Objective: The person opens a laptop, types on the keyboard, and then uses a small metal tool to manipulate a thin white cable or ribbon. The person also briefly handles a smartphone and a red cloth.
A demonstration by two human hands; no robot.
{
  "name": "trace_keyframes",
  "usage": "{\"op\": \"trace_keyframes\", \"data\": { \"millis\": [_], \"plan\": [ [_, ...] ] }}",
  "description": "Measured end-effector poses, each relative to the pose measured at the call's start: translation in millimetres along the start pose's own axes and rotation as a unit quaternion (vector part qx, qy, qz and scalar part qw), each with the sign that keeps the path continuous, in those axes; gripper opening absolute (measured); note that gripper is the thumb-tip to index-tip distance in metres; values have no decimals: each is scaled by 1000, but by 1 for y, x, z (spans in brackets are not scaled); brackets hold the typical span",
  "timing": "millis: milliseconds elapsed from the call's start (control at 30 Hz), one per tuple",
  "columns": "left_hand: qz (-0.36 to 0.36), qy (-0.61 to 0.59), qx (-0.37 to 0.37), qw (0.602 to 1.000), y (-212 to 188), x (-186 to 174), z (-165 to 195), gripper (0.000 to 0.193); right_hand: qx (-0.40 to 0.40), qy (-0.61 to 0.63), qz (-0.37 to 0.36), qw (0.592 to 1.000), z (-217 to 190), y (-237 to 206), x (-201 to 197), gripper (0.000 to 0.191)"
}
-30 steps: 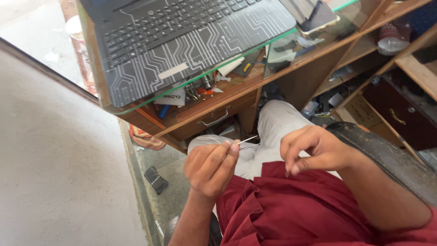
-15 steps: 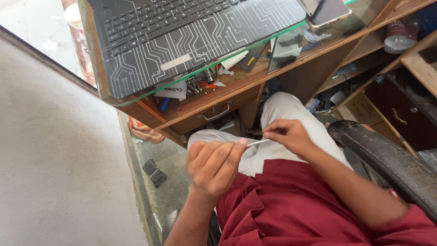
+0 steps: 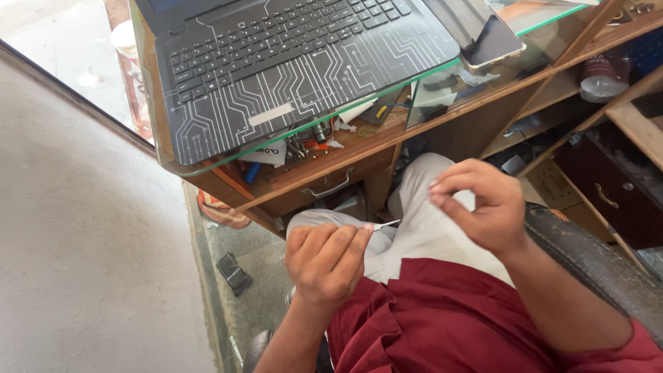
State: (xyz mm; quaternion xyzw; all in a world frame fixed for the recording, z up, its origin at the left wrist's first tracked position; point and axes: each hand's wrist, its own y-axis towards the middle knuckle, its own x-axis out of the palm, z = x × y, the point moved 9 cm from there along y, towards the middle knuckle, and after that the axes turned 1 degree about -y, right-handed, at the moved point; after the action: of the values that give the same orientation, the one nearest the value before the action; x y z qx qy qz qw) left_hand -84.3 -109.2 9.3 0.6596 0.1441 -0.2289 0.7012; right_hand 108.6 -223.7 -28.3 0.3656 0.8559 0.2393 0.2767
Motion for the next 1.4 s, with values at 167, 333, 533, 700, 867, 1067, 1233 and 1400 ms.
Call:
{"op": "trace_keyframes", "data": {
  "millis": [167, 333, 533, 700, 867, 1067, 1233, 1400],
  "plan": [
    [10, 10, 0, 1000, 3, -4, 4, 17, 15, 27, -51, 998, -7, -6, 40, 15],
    [22, 12, 2, 1000, 5, -10, 0, 13, -17, -14, -6, 1000, -12, -9, 56, 17],
    [9, 25, -15, 1000, -5, -10, -4, 10, -119, -143, -2, 983, -34, -11, 64, 21],
    [-1, 27, -39, 999, -12, -7, -6, 9, -137, -142, 1, 980, -34, -11, 63, 19],
    [9, -4, -121, 993, -24, -11, -26, 19, -73, -104, 58, 990, -12, -6, 38, 14],
    [-44, -28, -111, 992, -34, 2, -17, 22, 26, 175, -17, 984, 20, -13, 66, 9],
    [-53, 2, -108, 993, -40, -3, -14, 22, 0, 32, -86, 996, 22, -20, 101, 13],
    [-66, 19, -129, 989, -54, 7, -19, 20, 11, 72, -99, 992, 24, -21, 111, 14]
  ]
}}
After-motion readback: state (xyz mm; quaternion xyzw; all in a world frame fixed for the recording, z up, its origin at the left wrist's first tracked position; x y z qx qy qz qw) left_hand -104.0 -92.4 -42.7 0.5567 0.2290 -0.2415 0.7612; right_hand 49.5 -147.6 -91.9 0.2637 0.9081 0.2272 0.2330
